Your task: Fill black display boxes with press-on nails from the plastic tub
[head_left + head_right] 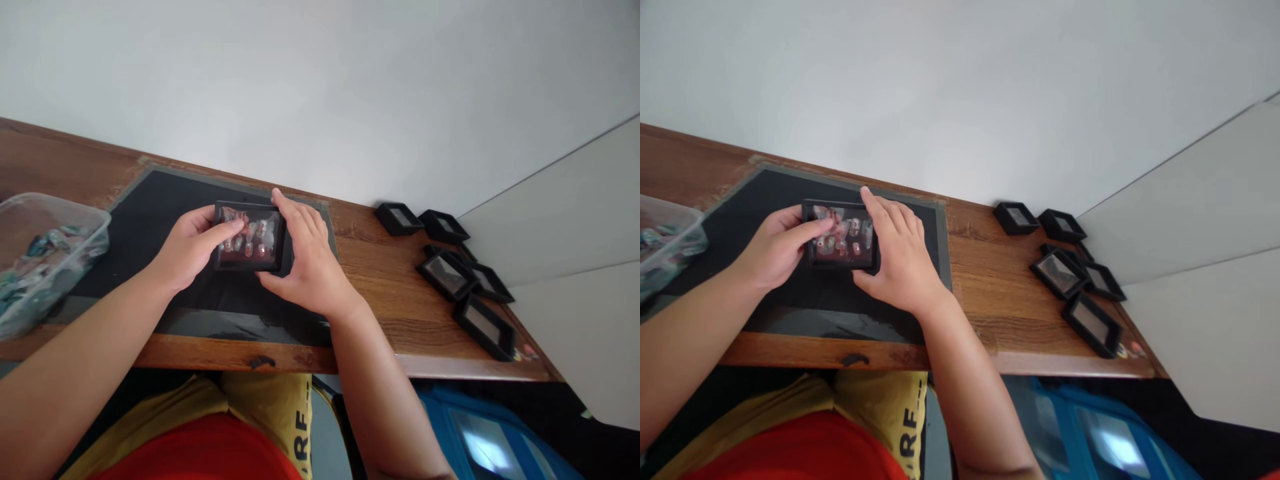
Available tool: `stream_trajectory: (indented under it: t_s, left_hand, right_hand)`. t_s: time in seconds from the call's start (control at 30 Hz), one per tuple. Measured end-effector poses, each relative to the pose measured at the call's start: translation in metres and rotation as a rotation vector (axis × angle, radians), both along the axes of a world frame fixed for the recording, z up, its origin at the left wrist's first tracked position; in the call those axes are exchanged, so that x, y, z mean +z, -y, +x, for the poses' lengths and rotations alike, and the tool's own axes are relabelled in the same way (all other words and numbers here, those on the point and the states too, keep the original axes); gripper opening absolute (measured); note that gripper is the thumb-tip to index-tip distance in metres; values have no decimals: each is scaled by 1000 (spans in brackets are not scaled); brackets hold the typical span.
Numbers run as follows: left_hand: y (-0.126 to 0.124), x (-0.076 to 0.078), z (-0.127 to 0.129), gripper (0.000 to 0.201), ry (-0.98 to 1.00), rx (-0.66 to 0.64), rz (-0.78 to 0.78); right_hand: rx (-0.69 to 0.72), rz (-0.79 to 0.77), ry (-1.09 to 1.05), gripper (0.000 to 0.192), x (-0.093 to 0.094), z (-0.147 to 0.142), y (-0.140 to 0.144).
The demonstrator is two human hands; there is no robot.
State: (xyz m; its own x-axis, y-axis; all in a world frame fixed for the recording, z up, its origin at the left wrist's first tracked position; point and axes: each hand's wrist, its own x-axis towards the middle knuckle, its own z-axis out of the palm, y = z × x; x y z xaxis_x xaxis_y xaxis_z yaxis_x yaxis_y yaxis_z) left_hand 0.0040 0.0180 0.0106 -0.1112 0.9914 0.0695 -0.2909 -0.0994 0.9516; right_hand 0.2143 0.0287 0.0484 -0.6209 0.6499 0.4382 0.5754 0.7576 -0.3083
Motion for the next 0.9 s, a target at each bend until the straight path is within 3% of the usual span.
stream_trajectory:
  t_s: [0.67,0.9]
  left_hand:
    - [1,1,1,37,-88,10,-18]
    - [-2,0,-2,28,-63,44,6]
  right_hand:
    - [-17,-17,15,98,1,0,2]
    - [-9,-17,12,102,0,1,1]
